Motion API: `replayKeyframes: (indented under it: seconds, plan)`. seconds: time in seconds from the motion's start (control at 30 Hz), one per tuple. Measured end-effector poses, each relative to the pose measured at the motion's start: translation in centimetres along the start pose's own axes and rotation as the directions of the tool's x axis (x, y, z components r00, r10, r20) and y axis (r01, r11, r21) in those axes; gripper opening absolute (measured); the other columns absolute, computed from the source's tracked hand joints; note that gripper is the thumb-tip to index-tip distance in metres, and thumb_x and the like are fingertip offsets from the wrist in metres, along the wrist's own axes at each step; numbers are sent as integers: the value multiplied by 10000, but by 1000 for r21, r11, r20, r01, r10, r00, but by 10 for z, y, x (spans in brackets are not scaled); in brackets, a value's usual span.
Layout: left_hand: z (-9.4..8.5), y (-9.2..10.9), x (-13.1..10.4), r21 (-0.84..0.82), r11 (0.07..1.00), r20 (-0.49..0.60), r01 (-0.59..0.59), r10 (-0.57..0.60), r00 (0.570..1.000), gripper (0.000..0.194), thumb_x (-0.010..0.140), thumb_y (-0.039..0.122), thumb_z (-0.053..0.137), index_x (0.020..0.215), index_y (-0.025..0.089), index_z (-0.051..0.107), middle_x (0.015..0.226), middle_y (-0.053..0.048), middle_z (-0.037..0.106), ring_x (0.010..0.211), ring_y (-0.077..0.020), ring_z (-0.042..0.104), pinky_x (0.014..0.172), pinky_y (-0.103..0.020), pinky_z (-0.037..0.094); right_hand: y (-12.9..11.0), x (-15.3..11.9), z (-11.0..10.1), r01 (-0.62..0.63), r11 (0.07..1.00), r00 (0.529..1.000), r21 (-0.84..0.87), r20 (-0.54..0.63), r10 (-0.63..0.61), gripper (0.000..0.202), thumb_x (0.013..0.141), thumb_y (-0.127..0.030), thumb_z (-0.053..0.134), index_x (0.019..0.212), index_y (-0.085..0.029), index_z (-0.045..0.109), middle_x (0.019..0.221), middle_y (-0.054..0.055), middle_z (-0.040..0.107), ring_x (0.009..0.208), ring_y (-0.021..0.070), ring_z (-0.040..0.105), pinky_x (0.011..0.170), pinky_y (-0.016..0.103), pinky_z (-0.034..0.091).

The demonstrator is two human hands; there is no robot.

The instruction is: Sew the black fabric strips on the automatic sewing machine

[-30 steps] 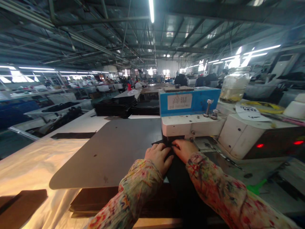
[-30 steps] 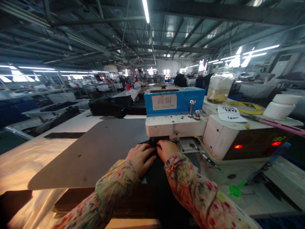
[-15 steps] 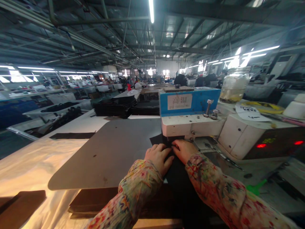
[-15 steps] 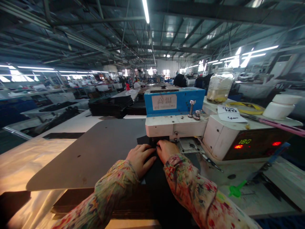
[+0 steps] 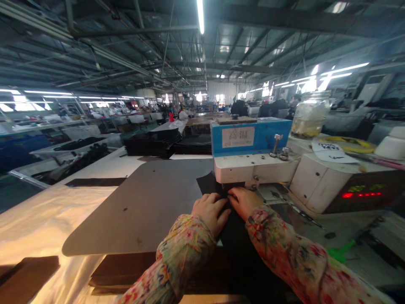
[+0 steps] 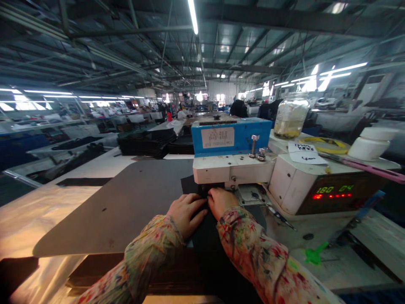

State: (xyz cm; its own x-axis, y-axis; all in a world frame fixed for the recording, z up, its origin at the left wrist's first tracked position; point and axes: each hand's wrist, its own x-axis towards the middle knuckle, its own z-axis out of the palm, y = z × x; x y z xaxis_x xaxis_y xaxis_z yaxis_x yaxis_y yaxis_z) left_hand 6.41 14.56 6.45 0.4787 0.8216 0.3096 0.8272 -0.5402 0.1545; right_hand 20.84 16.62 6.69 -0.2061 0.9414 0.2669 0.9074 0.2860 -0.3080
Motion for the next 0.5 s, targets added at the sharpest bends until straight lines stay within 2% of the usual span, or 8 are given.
replayKeyframes:
  seconds: [0.5]
  plan:
    - [1, -1, 0, 14, 1000, -25, -17, 18, 1000, 294, 781, 409, 384, 1012, 280, 512, 993, -10, 511, 894, -202, 439, 743, -345, 386, 3, 0, 5, 41, 998, 998, -55, -39, -43, 176, 769, -214, 420, 866, -202, 567, 821, 22, 597, 721, 145, 549, 578, 223, 359]
